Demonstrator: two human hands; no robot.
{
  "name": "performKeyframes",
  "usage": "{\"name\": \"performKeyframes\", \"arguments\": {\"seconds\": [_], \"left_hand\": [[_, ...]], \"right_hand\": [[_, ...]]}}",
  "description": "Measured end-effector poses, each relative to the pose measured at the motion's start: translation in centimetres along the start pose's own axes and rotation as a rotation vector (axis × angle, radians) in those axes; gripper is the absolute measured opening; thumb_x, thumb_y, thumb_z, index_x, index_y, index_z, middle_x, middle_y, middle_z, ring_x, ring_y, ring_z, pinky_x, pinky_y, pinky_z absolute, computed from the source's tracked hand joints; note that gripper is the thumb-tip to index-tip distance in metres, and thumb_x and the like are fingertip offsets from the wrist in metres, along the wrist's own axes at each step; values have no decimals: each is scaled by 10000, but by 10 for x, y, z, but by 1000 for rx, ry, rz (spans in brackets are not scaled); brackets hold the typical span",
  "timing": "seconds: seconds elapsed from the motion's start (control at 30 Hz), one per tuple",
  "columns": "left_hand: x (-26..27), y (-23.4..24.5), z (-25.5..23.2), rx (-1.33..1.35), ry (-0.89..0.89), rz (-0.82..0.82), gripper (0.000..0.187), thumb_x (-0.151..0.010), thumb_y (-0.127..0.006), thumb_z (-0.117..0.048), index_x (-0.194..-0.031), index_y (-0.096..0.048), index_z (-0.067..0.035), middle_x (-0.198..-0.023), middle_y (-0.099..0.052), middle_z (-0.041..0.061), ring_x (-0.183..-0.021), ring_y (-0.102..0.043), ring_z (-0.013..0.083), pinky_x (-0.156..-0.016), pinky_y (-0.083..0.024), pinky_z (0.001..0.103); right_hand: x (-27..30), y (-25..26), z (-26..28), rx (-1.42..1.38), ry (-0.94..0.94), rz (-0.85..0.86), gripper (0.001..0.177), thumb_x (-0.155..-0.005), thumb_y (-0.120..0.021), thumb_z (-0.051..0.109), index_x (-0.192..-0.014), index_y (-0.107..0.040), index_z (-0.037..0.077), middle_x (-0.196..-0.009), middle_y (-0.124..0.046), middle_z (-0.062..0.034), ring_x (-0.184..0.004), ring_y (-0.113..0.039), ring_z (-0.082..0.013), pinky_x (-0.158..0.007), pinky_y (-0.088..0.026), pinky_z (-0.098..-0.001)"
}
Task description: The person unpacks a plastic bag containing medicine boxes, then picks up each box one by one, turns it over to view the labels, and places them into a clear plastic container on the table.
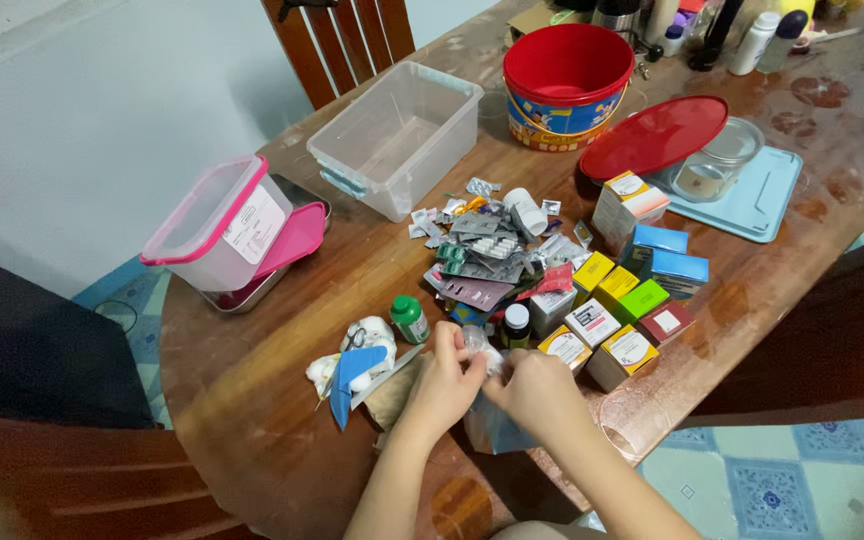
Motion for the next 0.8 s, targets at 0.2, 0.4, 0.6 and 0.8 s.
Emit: {"name": "performKeyframes", "arguments": {"seconds": [0.2,0.4,0.6,0.8], "left_hand": [[-3,1,-2,-71,-36,-28,339,-949,-690,-199,-1063,-400,-65,-794,-656,240,-781,-678,479,-629,-503,540],[-5,4,5,-116,-109,-55,305,-953,-679,-187,-1056,-425,-53,-819,-666,234,-805,-665,487,-641,-503,534],[-3,7,20,316,87,63,346,-949,-691,-88,-1137,-401,-64,-983,-685,167,-839,-676,185,-704,-562,340],[4,9,6,458,71,150,505,-845,-751,6,-1168,-371,-70,-1120,-710,140,-895,-649,155,-747,-563,302]], "right_hand": [[7,15,10,-138,214,-94,193,-718,-775,181,-749,-681,15,-746,-687,-155,-675,-686,-349,-641,-567,-443],[14,29,17,-210,530,27,181,-706,-781,150,-784,-673,28,-752,-648,-118,-694,-686,-301,-631,-563,-391],[10,32,12,-273,288,5,207,-734,-781,155,-854,-709,3,-779,-673,-140,-709,-696,-333,-646,-563,-413],[2,18,12,-237,229,20,234,-798,-788,213,-868,-709,4,-815,-704,-167,-722,-703,-353,-664,-564,-431]]}}
Point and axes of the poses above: each hand's wrist, its own x-axis away from the middle knuckle, its own y-axis out of the back of the hand, z = x × y, the point moved 5 cm from there along -x, towards the middle knuckle
